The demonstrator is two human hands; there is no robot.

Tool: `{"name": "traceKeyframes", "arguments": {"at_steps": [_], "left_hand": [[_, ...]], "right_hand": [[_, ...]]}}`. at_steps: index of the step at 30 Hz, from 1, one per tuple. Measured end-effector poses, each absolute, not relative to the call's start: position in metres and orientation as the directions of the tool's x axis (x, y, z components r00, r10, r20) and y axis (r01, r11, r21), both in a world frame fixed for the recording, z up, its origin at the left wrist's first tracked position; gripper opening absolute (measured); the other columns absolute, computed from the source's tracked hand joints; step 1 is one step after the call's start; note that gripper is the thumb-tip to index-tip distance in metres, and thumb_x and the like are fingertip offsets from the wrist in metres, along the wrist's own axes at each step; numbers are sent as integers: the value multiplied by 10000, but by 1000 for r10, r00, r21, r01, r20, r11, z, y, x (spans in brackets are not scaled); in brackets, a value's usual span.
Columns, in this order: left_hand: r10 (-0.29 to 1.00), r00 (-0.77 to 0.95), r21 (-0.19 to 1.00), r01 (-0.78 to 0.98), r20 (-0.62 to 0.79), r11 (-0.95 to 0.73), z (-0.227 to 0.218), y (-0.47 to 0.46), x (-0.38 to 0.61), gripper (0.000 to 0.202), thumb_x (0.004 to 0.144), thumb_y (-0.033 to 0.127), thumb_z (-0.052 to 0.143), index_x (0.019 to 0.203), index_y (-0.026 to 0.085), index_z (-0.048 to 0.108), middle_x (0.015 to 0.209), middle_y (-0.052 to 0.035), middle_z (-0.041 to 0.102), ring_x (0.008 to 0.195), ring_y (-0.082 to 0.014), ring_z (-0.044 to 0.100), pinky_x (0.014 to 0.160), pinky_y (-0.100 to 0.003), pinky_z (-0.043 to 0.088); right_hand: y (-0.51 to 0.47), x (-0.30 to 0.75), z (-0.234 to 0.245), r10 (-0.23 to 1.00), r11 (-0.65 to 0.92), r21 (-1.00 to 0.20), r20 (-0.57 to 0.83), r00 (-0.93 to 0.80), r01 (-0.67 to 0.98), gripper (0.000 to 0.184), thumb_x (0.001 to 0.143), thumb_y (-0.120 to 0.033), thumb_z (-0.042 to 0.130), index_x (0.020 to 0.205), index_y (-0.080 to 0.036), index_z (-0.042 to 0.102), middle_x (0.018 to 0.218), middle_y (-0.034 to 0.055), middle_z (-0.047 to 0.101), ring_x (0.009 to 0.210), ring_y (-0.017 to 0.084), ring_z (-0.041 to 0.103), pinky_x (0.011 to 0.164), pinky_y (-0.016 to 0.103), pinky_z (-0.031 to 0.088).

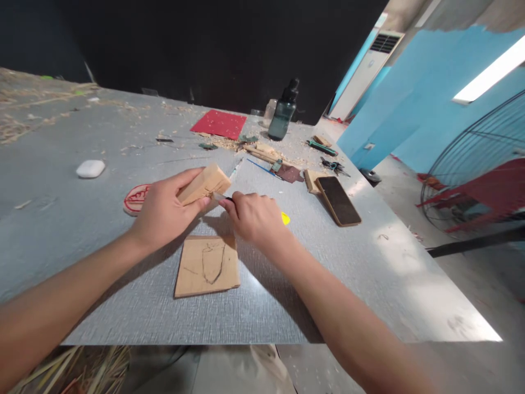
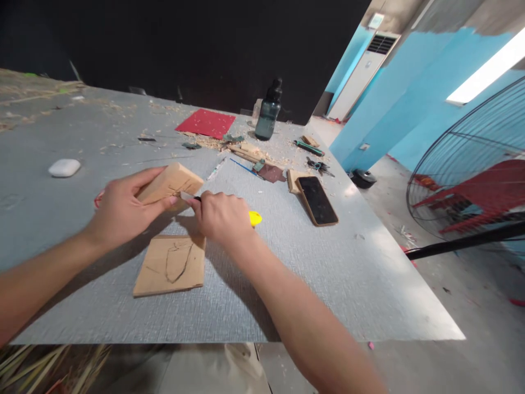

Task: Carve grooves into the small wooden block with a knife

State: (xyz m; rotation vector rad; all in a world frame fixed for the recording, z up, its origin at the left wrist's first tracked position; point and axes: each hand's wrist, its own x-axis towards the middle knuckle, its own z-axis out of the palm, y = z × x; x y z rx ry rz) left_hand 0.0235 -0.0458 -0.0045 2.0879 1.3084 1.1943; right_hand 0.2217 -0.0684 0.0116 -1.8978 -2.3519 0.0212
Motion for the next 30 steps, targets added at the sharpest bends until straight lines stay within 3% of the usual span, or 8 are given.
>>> {"name": "traceKeyframes", "arguments": {"at_steps": [9,13,20,26,30], "left_hand": [[856,171,667,560,487,-491,-6,-51,23,472,927,371,742,1397,367,698,1258,107,774,1168,-271,735,1003,-389,592],[872,162,692,549,462,-469,-7,-48,25,480,913,386,737,1390,349,699,1287,91,767,1176,-291,728,1016,-439,595],[928,148,841,392,342,-373,-13,-40,30,471,849,373,776,1311,294,731,1213,19,789,1085,-299,751,926,-465,646],[881,194,693,555,431,-461,-21,-39,28,496,869,398,747,1360,332,725,1338,35,764,1221,-312,728,1078,-463,603],[866,229,631,607,444,-484,-20,-43,28,499,890,399,694,1382,320,718,1328,50,771,1215,-309,735,1046,-442,613]], "right_hand": [[-63,222,9,982,187,-115,58,-182,976,711,1133,-610,204,1098,-192,777,981,151,794,859,269,745,763,342,489],[-59,226,5,978,205,-126,74,-197,971,692,1133,-606,225,1063,-211,790,985,140,803,856,271,748,751,345,492],[-56,228,1,978,210,-166,52,-204,963,666,1144,-566,252,1059,-187,794,1019,159,811,904,290,764,757,360,518],[-59,230,0,971,238,-121,32,-236,964,647,1152,-535,257,1116,-144,771,1066,168,806,946,293,770,781,361,536],[-64,227,0,974,224,-97,56,-219,970,643,1153,-527,266,1067,-143,774,1022,170,807,922,299,780,735,360,541]]}}
